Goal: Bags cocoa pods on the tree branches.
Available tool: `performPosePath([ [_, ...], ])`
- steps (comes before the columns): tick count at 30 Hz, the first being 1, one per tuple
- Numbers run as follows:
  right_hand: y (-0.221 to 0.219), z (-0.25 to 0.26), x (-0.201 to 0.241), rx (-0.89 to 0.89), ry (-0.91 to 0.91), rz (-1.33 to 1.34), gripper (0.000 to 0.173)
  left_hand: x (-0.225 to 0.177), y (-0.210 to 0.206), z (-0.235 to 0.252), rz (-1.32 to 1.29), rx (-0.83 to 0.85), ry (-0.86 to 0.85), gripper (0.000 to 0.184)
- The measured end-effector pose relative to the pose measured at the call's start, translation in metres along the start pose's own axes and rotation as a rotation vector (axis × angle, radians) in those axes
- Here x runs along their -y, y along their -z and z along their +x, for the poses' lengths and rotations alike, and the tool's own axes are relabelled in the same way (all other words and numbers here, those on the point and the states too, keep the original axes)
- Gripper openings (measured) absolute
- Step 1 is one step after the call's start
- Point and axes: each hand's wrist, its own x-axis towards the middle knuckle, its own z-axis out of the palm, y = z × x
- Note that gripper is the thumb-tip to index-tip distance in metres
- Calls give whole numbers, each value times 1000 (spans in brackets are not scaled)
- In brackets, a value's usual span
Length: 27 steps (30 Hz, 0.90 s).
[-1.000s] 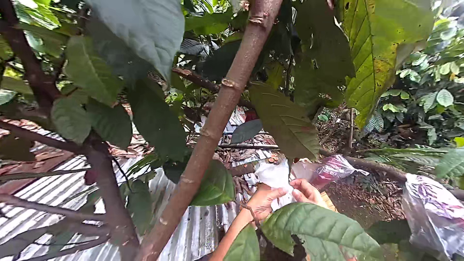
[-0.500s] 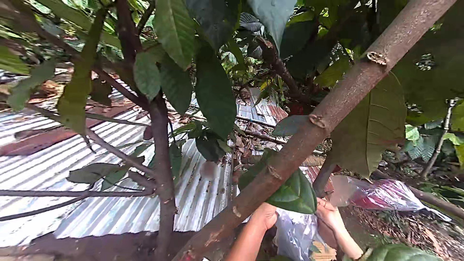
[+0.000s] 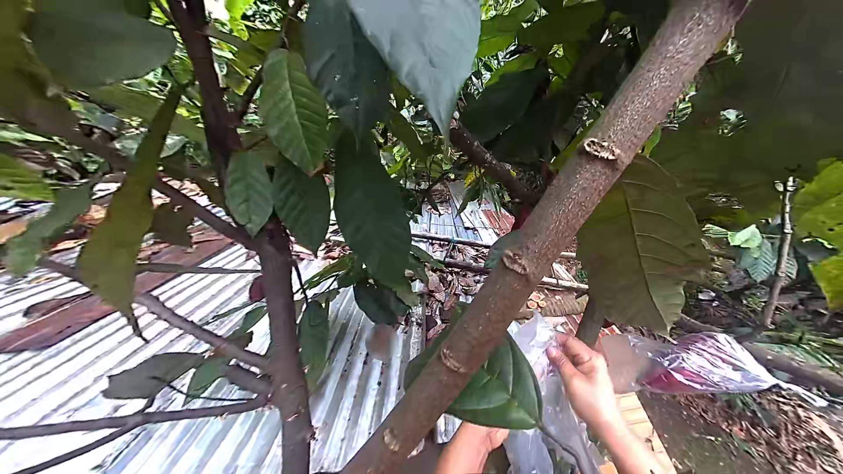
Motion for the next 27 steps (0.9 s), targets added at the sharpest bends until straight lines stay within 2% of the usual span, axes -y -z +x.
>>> performPosePath([
  [2,1,3,0,116,39,-100,39,-1,-2,11,20,37,11,43],
  [4,2,7,3,158,87,-195,44,-4,-10,17,72,0,-35,44],
  [6,6,15,4,142,80,-211,37,-18,-22,16,42,-78,-81,40],
  [8,7,22,4,29,85,-250,24,-38,-37,12,-21,-88,-96,33],
  [11,5,29,7,-124,81,-264,20,-54,-44,8,-92,-63,-90,27],
  [13,4,32,9,-155,47,-239,18,-60,-46,7,-108,-106,-105,18],
  [16,13,28,6,45,-13,-198,25,-63,-42,4,-58,-142,-135,19],
  [19,29,30,9,279,-126,-124,44,-61,-32,7,28,-112,-180,29],
  [22,29,35,26,244,-156,43,54,-59,-38,7,1,-72,-193,46],
  [23,24,37,29,190,-120,88,48,-56,-40,8,-15,-51,-191,49],
  [25,14,41,29,44,-33,165,14,-51,-43,6,7,-13,-145,50],
  [26,12,42,28,9,-10,177,5,-49,-44,4,29,19,-108,52],
  [27,10,41,27,9,-6,174,3,-47,-43,3,62,62,-80,57],
])
